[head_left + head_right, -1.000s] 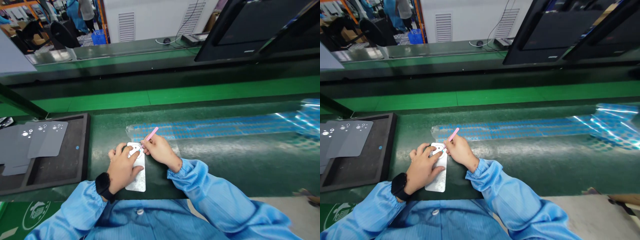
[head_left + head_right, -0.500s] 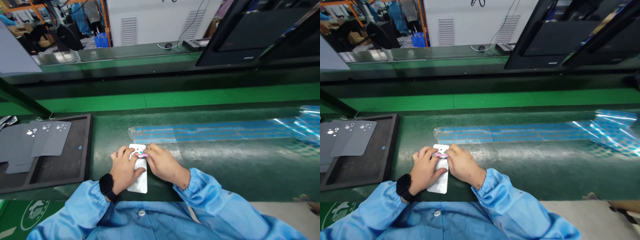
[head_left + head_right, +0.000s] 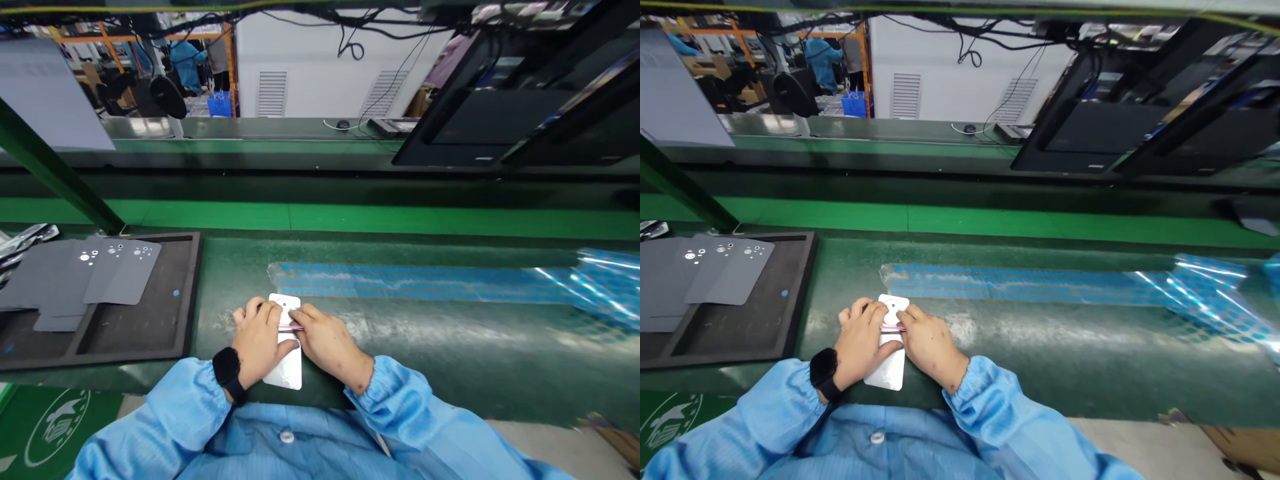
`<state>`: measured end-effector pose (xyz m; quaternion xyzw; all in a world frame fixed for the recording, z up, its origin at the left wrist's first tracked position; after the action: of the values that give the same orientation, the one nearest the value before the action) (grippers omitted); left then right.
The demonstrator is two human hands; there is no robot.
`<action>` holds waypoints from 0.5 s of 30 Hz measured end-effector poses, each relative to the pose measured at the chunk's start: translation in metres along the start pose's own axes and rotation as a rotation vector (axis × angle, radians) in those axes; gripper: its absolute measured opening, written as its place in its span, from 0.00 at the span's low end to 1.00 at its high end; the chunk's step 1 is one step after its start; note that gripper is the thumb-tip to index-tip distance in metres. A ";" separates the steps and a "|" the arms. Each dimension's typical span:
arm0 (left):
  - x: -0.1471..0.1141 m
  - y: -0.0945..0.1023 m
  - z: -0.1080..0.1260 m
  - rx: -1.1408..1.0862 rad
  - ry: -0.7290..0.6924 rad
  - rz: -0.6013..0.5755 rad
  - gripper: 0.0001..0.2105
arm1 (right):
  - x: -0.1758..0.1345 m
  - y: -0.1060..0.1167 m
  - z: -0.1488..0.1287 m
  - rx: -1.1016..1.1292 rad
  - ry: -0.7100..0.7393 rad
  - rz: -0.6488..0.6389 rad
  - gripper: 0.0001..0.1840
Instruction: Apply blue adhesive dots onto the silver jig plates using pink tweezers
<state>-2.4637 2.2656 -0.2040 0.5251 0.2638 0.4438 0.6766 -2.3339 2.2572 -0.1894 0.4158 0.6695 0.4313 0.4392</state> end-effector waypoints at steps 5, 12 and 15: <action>-0.014 0.002 -0.001 0.003 0.054 -0.003 0.25 | -0.001 -0.002 -0.002 -0.022 -0.017 0.034 0.22; -0.040 0.000 0.000 0.054 0.090 0.012 0.22 | -0.001 -0.004 -0.003 -0.023 0.014 0.054 0.21; -0.041 0.000 0.001 0.061 0.088 0.021 0.20 | -0.001 -0.004 -0.003 -0.019 0.017 0.060 0.20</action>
<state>-2.4817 2.2290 -0.2086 0.5284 0.3009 0.4653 0.6432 -2.3374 2.2543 -0.1915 0.4278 0.6563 0.4543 0.4240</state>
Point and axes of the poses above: each hand's wrist, its own x-axis towards the middle knuckle, its own y-axis out of the back of the hand, z = x × y, the point moved 4 cm from there along x, towards the middle knuckle, and after that the axes turned 3 degrees about x, right-handed, at the moved point
